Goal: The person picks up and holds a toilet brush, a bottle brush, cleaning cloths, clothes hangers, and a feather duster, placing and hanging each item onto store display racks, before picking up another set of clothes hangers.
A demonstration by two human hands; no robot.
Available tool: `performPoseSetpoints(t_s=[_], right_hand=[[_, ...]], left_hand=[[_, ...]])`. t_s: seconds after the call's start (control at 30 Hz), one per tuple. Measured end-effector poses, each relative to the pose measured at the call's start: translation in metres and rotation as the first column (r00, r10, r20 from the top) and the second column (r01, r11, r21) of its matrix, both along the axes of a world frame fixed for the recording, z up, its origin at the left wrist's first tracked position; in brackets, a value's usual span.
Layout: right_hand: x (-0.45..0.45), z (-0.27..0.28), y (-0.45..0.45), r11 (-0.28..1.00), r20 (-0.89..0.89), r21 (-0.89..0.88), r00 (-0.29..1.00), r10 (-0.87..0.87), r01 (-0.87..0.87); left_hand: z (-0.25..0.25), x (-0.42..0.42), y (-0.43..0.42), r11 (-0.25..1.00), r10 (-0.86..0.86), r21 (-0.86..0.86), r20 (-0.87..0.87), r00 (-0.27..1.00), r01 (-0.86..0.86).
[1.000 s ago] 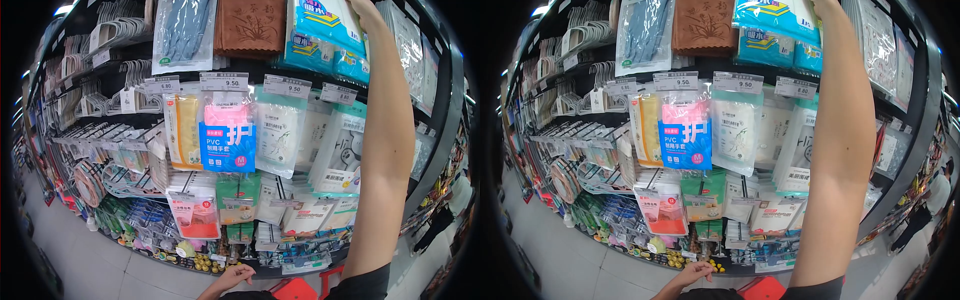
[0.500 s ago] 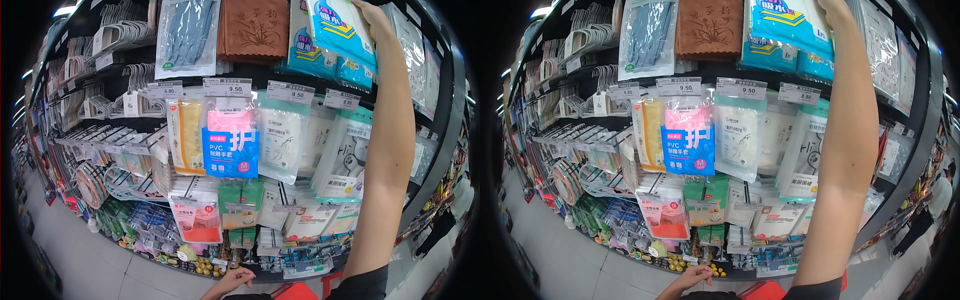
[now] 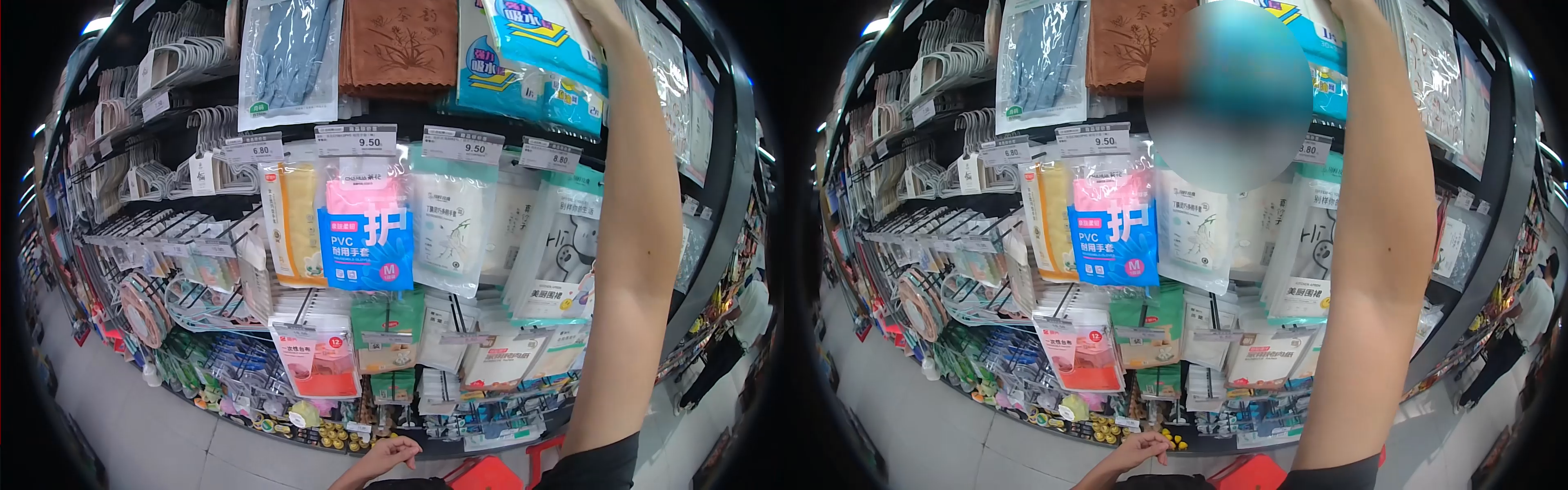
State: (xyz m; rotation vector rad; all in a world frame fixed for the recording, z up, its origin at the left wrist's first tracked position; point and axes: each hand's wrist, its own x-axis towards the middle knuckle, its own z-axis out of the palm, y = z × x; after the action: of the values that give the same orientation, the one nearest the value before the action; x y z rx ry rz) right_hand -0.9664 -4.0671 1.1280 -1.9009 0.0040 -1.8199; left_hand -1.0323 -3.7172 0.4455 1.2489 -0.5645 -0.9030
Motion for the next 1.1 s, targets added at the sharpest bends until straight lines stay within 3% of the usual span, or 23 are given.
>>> performPoseSetpoints(t_s=[0.03, 0.13, 0.23, 0.27, 0.33, 0.43, 0.53, 0.57, 0.67, 0.7, 0.8, 0.83, 0.93, 0.97, 1.03, 1.07, 1.1], right_hand=[[0.0, -0.005, 0.005, 0.997, -0.017, 0.022, 0.997, -0.078, 0.078], [0.02, -0.012, -0.002, 0.996, 0.015, -0.031, 0.996, -0.083, 0.084], [0.042, -0.028, -0.002, 0.941, 0.003, -0.022, 0.941, -0.339, 0.339], [0.048, -0.034, -0.002, 0.948, -0.004, -0.03, 0.948, -0.317, 0.317], [0.072, -0.047, -0.011, 0.891, 0.25, -0.199, 0.9, -0.356, 0.408], [0.071, -0.076, 0.02, 0.806, 0.259, -0.338, 0.871, -0.417, 0.486], [0.077, -0.087, 0.018, 0.601, 0.332, -0.608, 0.854, -0.401, 0.519], [0.082, -0.092, 0.016, 0.572, 0.377, -0.663, 0.876, -0.3, 0.482], [0.098, -0.091, 0.008, 0.613, 0.138, -0.721, 0.934, -0.329, 0.323], [0.102, -0.093, 0.005, 0.631, 0.167, -0.709, 0.944, -0.283, 0.315], [0.078, -0.097, 0.009, 0.618, 0.039, -0.717, 0.905, -0.424, 0.321], [0.071, -0.097, 0.013, 0.624, 0.041, -0.726, 0.923, -0.382, 0.29], [0.021, -0.139, 0.048, 0.821, -0.097, -0.564, 0.982, -0.165, 0.083], [0.026, -0.149, 0.044, 0.741, 0.184, -0.623, 0.968, -0.173, 0.251], [0.005, -0.173, 0.041, 0.65, 0.336, -0.705, 0.941, -0.047, 0.284], [-0.018, -0.201, 0.051, 0.815, 0.056, -0.568, 0.983, 0.177, -0.115], [-0.031, -0.241, 0.051, 0.832, 0.07, -0.504, 0.949, 0.306, -0.231]], left_hand=[[0.001, -0.001, -0.001, 1.0, 0.002, -0.006, 0.001, 1.0, -0.002], [-0.003, 0.0, 0.0, 1.0, 0.014, -0.025, -0.001, 1.0, -0.014], [-0.004, -0.001, 0.001, 0.999, 0.036, -0.02, -0.002, 0.999, -0.036], [-0.002, -0.002, 0.001, 0.999, 0.044, -0.01, -0.001, 0.999, -0.044], [0.002, -0.003, 0.002, 0.999, 0.046, 0.008, -0.002, 0.999, -0.046], [0.005, -0.004, 0.0, 0.999, 0.046, 0.003, 0.008, 0.999, -0.046], [0.005, -0.007, -0.005, 0.998, 0.049, 0.026, 0.003, 0.999, -0.049], [0.007, -0.01, -0.007, 0.998, 0.054, 0.023, -0.008, 0.999, -0.054], [0.003, -0.016, -0.013, 0.998, 0.053, 0.017, -0.005, 0.999, -0.053], [0.005, -0.019, -0.015, 0.998, 0.059, 0.027, -0.01, 0.998, -0.059], [0.003, -0.031, -0.017, 0.993, 0.103, 0.061, -0.057, 0.993, -0.1], [-0.004, -0.033, -0.015, 0.992, 0.105, 0.072, -0.043, 0.994, -0.102], [-0.008, -0.037, -0.007, 0.978, 0.168, 0.139, -0.062, 0.984, -0.158], [-0.021, -0.037, -0.002, 0.971, 0.192, 0.153, -0.028, 0.981, -0.186], [-0.039, -0.039, 0.013, 0.957, 0.24, 0.17, -0.022, 0.971, -0.233], [-0.043, -0.037, 0.021, 0.953, 0.263, 0.165, -0.04, 0.964, -0.254], [-0.052, -0.037, 0.033, 0.936, 0.299, 0.204, -0.031, 0.954, -0.287]])
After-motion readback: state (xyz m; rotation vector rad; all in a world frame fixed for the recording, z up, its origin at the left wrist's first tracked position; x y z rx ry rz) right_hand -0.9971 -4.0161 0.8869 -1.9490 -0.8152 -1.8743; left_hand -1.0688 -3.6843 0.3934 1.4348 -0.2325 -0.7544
